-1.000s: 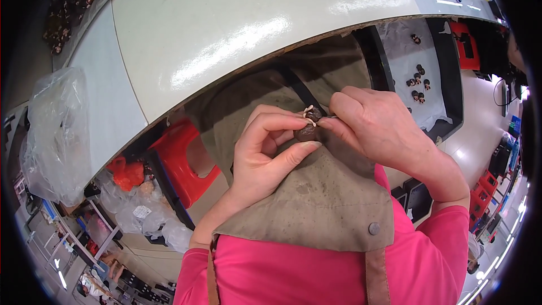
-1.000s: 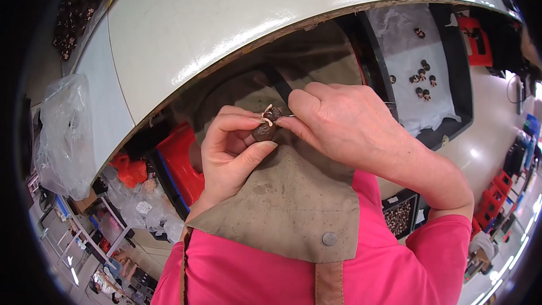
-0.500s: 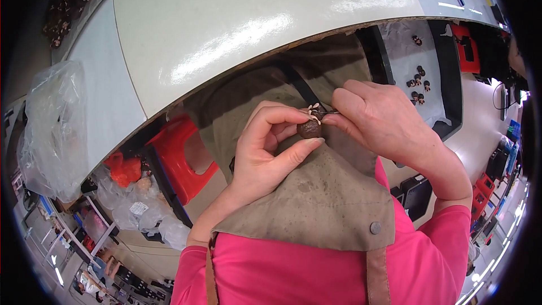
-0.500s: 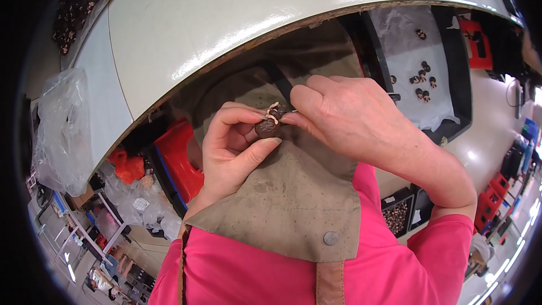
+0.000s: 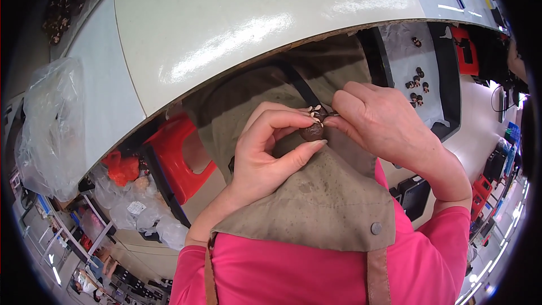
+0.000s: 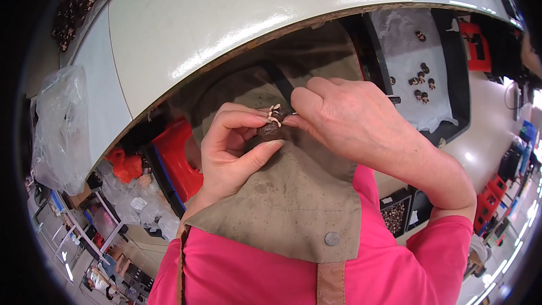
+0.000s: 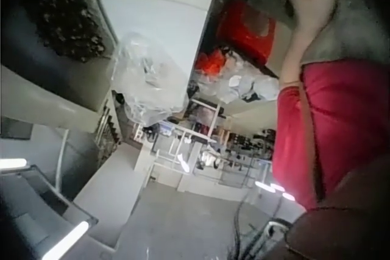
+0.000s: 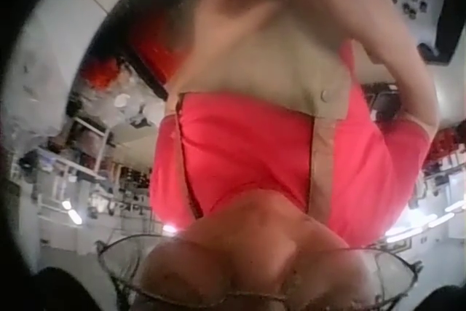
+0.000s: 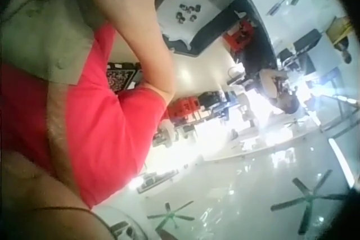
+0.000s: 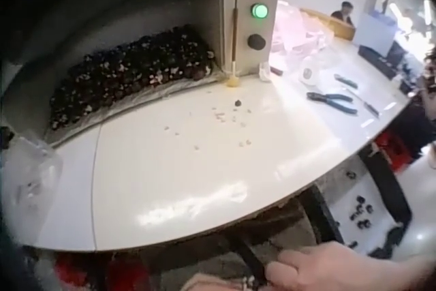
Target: Apply paint and markings to small toy figurines at a factory workbench.
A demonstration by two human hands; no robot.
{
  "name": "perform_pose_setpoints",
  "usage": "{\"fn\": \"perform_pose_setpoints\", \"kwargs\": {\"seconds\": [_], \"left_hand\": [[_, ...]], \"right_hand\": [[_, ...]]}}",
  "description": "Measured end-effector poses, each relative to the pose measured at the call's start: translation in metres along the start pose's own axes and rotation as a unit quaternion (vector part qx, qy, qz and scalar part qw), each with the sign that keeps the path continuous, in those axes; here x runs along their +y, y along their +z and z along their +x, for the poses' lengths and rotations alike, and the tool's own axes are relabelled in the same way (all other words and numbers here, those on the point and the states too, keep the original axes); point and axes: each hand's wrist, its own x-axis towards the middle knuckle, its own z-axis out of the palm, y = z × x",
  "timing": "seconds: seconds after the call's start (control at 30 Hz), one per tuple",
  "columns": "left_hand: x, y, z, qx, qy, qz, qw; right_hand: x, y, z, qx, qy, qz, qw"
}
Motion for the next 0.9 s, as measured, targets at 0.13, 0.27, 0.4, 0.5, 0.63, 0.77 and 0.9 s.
{"fn": "perform_pose_setpoints", "kwargs": {"seconds": [0.13,0.27,0.4,0.5,0.63,0.77,0.9], "left_hand": [[-0.001,-0.001,0.0,-0.003,0.004,0.008,1.0],[-0.001,-0.001,0.0,-0.003,0.006,0.007,1.0],[0.0,-0.003,-0.001,-0.008,-0.006,-0.012,1.0],[0.003,-0.004,0.0,0.017,-0.058,-0.104,0.993],[0.002,-0.001,0.004,0.009,-0.046,-0.115,0.992],[0.0,-0.006,0.004,0.011,-0.049,-0.155,0.987],[0.005,-0.004,0.006,0.012,-0.086,-0.173,0.981]], "right_hand": [[-0.001,0.0,0.0,-0.017,0.003,-0.003,1.0],[-0.001,0.003,-0.001,0.005,0.014,0.012,1.0],[0.004,0.0,0.0,-0.042,0.003,0.02,0.999],[0.013,0.006,0.001,-0.044,0.017,0.18,0.982],[0.006,0.029,0.004,0.052,0.121,0.418,0.899],[0.004,0.028,0.003,0.032,0.15,0.55,0.821],[0.015,0.024,-0.001,0.048,0.182,0.551,0.813]]}}
